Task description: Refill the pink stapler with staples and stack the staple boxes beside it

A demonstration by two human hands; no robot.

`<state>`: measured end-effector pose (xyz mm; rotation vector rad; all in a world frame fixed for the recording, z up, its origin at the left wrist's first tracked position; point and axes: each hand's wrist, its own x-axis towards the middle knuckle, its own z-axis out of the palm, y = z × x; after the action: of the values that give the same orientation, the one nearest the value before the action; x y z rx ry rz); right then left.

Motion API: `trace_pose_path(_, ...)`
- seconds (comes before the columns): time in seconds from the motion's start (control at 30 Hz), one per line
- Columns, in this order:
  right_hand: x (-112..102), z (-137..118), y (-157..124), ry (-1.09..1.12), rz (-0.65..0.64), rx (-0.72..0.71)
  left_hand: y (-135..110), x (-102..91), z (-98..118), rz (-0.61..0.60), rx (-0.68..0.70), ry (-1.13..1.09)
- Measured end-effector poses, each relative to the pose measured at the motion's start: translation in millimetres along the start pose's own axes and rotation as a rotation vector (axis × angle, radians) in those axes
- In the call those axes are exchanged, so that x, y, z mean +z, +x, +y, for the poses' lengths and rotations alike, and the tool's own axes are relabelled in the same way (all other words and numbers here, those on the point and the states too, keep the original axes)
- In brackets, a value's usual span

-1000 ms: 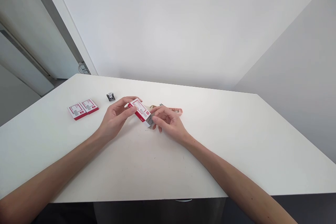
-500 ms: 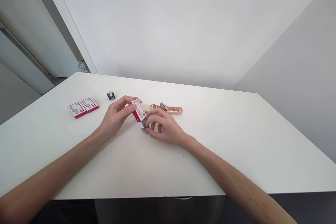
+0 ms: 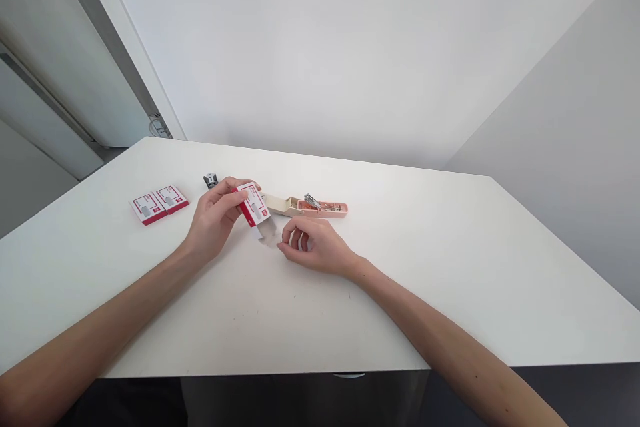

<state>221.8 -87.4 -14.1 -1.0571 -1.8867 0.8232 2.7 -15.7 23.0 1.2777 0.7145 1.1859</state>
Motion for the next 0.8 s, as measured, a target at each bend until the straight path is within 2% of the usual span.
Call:
trace_pose_path(0.13,-1.8,-2.2,-0.5,0.080,0.023,0.055,1.7,-0.3,-0.2,0.045,-0.014,-0.070)
trace_pose_path(0.27,-5.7,-3.3,1.4,0.277,0.014,0.092,1.7,-0.1,-1.8,0.020,-0.015,-0.089)
trace_pose_path(0.53,-10.1,-6.9,6.7,0.513,0.090,0.245,-2.6,2.5,-0.7,-0.110,0.012,-0.040)
trace_pose_path(0.8,-11.8,3.3,8.2,0.613,0.136,0.249,-3.6,0.0,-6.4,-0.315,0.007,0.008)
